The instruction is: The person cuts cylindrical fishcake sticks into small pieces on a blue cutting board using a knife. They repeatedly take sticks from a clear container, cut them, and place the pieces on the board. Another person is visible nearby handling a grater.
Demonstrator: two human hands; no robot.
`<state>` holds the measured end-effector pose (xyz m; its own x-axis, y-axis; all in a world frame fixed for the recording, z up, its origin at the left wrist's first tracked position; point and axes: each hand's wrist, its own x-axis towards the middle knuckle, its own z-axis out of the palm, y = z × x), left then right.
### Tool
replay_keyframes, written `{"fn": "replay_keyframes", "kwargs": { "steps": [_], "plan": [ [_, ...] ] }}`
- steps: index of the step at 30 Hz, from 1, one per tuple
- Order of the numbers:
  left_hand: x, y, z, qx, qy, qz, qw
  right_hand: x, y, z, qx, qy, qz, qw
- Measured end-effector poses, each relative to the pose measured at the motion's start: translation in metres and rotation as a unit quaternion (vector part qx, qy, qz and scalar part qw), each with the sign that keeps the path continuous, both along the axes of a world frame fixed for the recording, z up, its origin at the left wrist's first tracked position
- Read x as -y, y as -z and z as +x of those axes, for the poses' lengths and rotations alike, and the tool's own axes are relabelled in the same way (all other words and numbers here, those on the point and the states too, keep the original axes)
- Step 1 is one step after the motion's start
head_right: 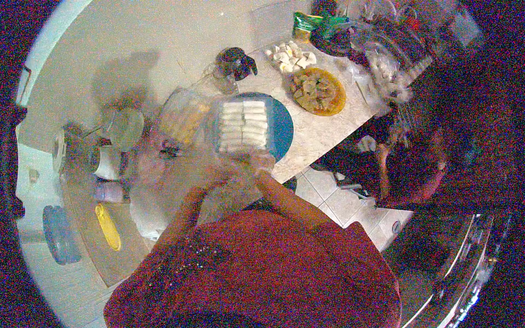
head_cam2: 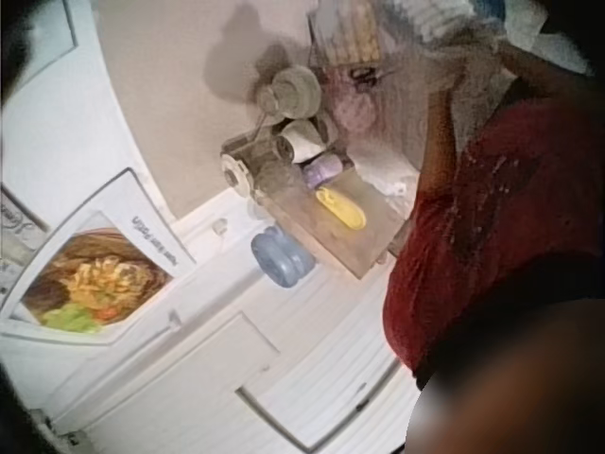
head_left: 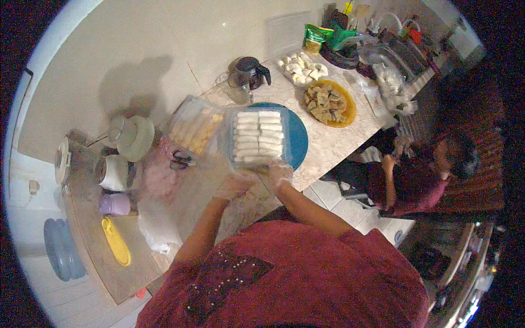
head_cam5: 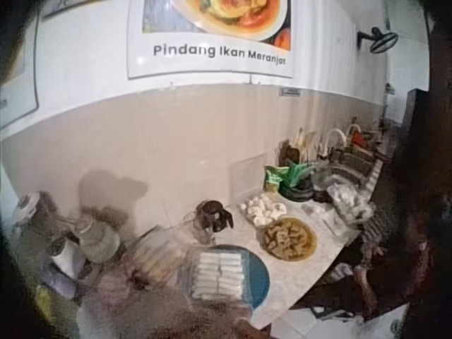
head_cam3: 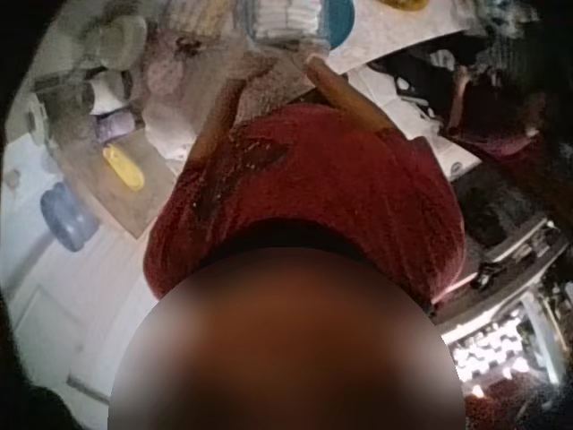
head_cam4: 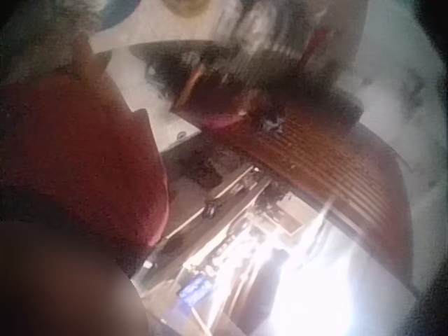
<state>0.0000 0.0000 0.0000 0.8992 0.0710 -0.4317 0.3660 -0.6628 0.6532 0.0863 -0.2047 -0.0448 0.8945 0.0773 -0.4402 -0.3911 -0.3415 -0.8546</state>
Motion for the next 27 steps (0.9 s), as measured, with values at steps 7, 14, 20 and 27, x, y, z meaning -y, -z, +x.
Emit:
{"fn": "replay_keyframes", "kwargs": {
  "steps": [7, 14, 20, 27],
  "plan": [
    [0.08, -0.098, 0.112, 0.15, 0.08, 0.067, 0.983, -0.002, -0.041, -0.011, 0.209, -0.115, -0.292, 0.926],
    [0.154, -0.057, 0.169, 0.082, 0.356, 0.394, 0.844, 0.0, -0.063, -0.011, 0.235, -0.095, -0.263, 0.931],
    [0.198, -0.1, 0.166, -0.143, 0.331, 0.398, 0.844, 0.011, -0.073, -0.023, 0.239, -0.092, -0.211, 0.943],
    [0.209, -0.075, 0.187, -0.191, 0.398, 0.449, 0.777, 0.021, -0.089, -0.024, 0.231, -0.101, -0.145, 0.957]
  ]
}}
